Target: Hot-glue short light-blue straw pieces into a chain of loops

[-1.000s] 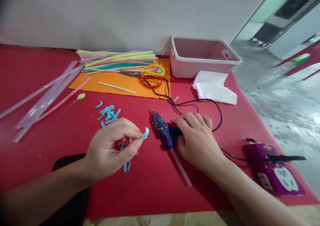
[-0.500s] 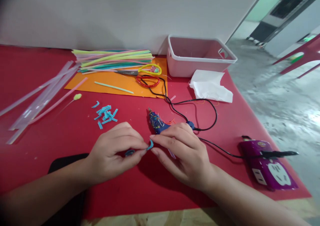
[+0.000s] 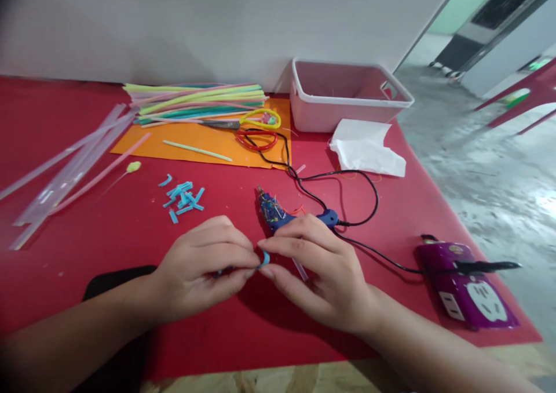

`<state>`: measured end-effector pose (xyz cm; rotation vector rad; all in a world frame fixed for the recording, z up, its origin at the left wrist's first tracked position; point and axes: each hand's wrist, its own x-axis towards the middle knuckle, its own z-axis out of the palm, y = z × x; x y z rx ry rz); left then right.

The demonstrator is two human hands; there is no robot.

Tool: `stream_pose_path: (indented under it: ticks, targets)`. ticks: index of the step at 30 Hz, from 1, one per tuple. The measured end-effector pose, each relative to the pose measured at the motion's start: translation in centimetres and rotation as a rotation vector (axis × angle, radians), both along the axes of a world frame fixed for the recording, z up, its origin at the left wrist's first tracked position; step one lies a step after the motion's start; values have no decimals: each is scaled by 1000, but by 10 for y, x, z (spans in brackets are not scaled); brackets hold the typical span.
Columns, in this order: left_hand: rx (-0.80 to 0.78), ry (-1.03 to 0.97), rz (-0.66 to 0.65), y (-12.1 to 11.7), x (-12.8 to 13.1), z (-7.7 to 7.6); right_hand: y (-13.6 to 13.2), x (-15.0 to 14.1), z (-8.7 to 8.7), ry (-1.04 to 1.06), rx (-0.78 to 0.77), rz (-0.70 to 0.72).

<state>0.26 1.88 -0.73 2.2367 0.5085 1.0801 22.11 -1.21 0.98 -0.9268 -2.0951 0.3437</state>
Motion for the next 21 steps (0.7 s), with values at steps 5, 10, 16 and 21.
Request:
stream_pose_path:
  ticks: [5,10,16,21]
  targets:
    - [-31,25,-14,0,-5,-2,0,3,3,70,-190,60]
    - [-50,49,-20,0,-5,-2,1,3,2,202,-443,153]
    - [-108,1,-107,-3,-2,4,0,4,2,300,-675,212]
    - [-155,-49,-209,-4,1,7,-2,5,3,331,-855,243]
